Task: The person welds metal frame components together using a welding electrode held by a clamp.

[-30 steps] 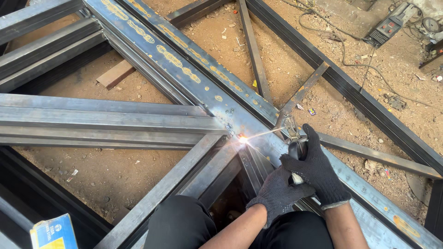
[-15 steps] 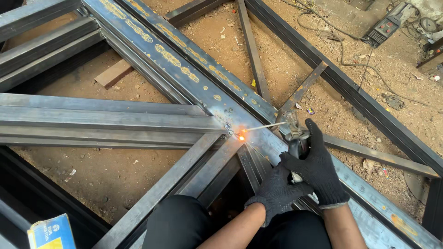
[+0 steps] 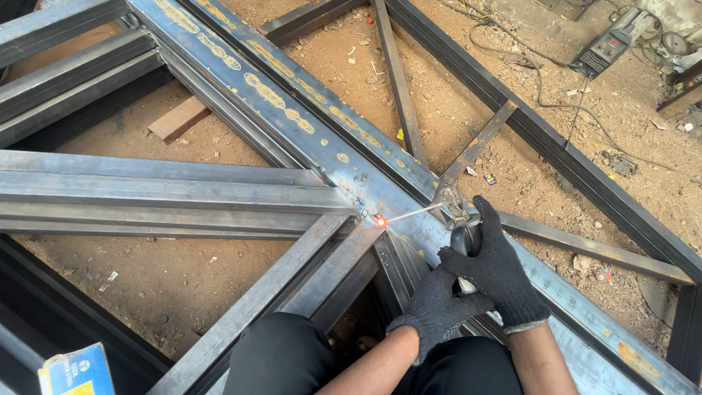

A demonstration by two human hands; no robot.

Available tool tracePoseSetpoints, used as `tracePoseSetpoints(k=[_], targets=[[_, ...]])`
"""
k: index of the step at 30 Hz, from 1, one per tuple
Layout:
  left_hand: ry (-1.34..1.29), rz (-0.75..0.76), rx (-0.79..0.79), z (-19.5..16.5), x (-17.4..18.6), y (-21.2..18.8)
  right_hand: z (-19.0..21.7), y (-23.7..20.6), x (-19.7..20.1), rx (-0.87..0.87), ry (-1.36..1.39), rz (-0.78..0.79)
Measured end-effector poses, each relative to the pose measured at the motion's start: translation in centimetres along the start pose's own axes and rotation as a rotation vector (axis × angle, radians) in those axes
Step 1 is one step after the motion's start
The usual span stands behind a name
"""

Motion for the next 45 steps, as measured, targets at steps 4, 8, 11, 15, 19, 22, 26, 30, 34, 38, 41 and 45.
tracePoseSetpoints(k=[4,8,11,15,19,22,26,30,34,38,41,45], targets=[[0.007,-0.017,-0.079,-0.7,0.4,-0.4,0.3,0.0,0.0,0.057,0.025,0.004],[0.022,-0.032,-0.017,-1.0,0.6,-0.6,0.5,0.1,0.0,0.118,0.06,0.01],[0.023,-0.071,-0.093,-2.1,1.2,-0.7,0.2,0.0,0.1,0.065,0.206,-0.014],[-0.09,-0.051,-0.132,-2.5,1.3,-0.9,0.7,-0.2,0.6,0.114,0.224,-0.067],[-0.062,-0.045,-0.108,-2.0,0.6,-0.6,0.6,-0.1,0.4,0.124,0.155,-0.03],[0.001,0.006,-0.007,-0.7,0.2,-0.3,0.1,0.1,-0.1,0.089,0.153,-0.008],[0.019,0.007,0.0,-0.7,0.2,-0.3,-0.3,0.1,-0.2,0.085,0.19,-0.002],[-0.01,0.006,0.011,-1.0,0.3,-0.5,-0.4,0.2,-0.3,0.078,0.12,0.002],[0.03,-0.007,-0.013,-1.6,0.9,-1.0,-0.4,0.2,-0.3,0.078,0.139,0.007],[0.043,0.027,-0.027,-2.1,0.8,-1.0,0.4,0.2,-0.4,0.135,0.12,0.001],[0.035,-0.03,-0.089,-2.6,1.1,-0.7,0.1,0.0,0.1,0.065,0.254,-0.031],[-0.051,-0.107,-0.256,-3.7,1.4,-0.9,0.3,-0.1,0.9,0.084,0.215,-0.091]])
Point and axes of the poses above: each hand's wrist, its own y-axis towards the middle knuckle, its own x-axis out of the back of the hand, z = x × y, the point moved 9 cm from there along y, towards the middle knuckle, and after that the axes turned 6 degrees about -z, right-handed, at the moved point
